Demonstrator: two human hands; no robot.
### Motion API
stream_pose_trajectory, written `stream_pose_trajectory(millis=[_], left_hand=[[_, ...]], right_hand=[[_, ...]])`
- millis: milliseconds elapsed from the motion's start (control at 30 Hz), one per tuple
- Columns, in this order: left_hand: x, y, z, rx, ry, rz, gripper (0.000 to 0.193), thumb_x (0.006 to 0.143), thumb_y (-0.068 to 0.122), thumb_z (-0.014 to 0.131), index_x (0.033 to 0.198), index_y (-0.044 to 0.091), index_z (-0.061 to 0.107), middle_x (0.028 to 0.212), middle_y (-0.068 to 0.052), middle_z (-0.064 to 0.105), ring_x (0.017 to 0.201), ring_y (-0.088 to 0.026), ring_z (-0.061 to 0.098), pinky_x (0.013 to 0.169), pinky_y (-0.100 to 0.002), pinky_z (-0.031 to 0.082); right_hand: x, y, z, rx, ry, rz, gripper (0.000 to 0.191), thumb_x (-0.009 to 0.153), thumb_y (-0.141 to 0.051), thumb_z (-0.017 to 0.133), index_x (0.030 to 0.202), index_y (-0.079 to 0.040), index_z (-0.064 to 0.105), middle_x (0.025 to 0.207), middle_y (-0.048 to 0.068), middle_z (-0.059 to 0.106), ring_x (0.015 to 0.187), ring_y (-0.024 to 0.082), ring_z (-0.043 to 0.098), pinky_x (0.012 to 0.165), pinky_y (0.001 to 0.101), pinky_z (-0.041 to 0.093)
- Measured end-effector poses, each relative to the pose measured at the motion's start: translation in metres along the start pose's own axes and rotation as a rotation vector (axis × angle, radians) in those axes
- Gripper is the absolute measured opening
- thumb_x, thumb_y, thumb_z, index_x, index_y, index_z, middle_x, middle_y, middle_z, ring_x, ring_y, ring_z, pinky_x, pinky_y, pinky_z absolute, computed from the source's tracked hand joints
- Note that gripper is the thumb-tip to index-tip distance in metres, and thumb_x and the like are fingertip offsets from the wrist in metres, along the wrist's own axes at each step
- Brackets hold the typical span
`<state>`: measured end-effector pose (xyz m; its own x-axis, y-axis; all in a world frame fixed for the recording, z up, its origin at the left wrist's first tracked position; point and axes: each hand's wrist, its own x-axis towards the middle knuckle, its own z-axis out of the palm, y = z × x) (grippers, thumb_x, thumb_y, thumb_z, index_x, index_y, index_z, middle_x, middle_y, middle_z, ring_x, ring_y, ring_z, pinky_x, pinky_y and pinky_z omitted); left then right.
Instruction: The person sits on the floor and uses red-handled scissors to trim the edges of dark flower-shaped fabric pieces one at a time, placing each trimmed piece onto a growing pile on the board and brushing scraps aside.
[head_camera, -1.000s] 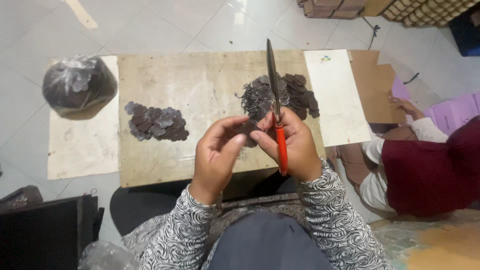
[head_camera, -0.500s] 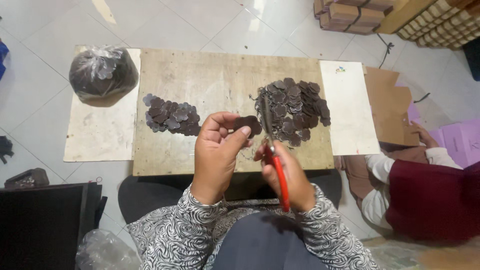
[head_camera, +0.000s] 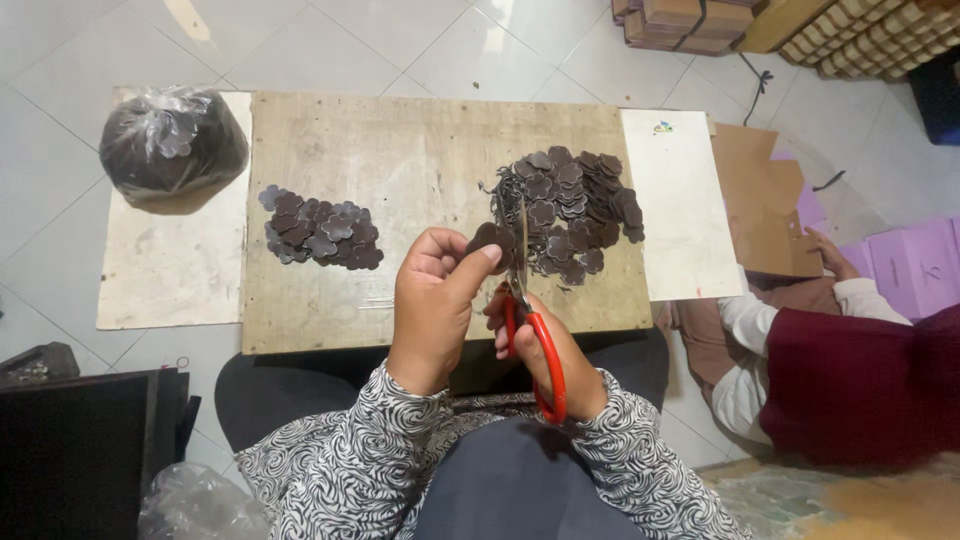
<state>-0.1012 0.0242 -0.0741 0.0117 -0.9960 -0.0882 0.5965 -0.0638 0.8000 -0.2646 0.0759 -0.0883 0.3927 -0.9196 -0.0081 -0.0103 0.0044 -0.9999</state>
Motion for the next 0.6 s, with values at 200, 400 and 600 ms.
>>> stream_pose_trajectory(millis=[200, 400, 600], left_hand=[[-0.001, 0.0, 0.0, -0.042, 0.008, -0.038, 0.017, 0.091, 0.005, 0.072, 0.096, 0.004, 0.056, 0.087, -0.007, 0.072, 0.078, -0.009, 0.066, 0.071, -0.022, 0.053], [-0.001, 0.002, 0.0, -0.003, 0.029, -0.073, 0.018, 0.093, 0.007, 0.073, 0.096, 0.005, 0.055, 0.083, -0.009, 0.071, 0.064, -0.005, 0.054, 0.056, -0.019, 0.042], [-0.005, 0.003, 0.004, -0.062, 0.068, -0.147, 0.019, 0.089, 0.009, 0.072, 0.092, 0.007, 0.054, 0.081, -0.008, 0.072, 0.062, -0.007, 0.061, 0.052, -0.022, 0.047]], right_hand=[[0.004, 0.006, 0.002, -0.005, 0.022, 0.029, 0.074, 0.1, -0.067, 0.046, 0.132, -0.001, 0.051, 0.108, 0.004, 0.054, 0.092, 0.011, 0.054, 0.082, 0.0269, 0.049], [0.004, 0.012, 0.005, 0.087, 0.021, 0.031, 0.078, 0.099, -0.071, 0.046, 0.132, 0.0, 0.052, 0.108, 0.004, 0.055, 0.093, 0.011, 0.054, 0.082, 0.0275, 0.049], [0.005, 0.013, 0.004, 0.05, -0.011, -0.01, 0.083, 0.097, -0.075, 0.046, 0.133, 0.0, 0.051, 0.108, 0.004, 0.055, 0.093, 0.011, 0.054, 0.082, 0.0276, 0.049]])
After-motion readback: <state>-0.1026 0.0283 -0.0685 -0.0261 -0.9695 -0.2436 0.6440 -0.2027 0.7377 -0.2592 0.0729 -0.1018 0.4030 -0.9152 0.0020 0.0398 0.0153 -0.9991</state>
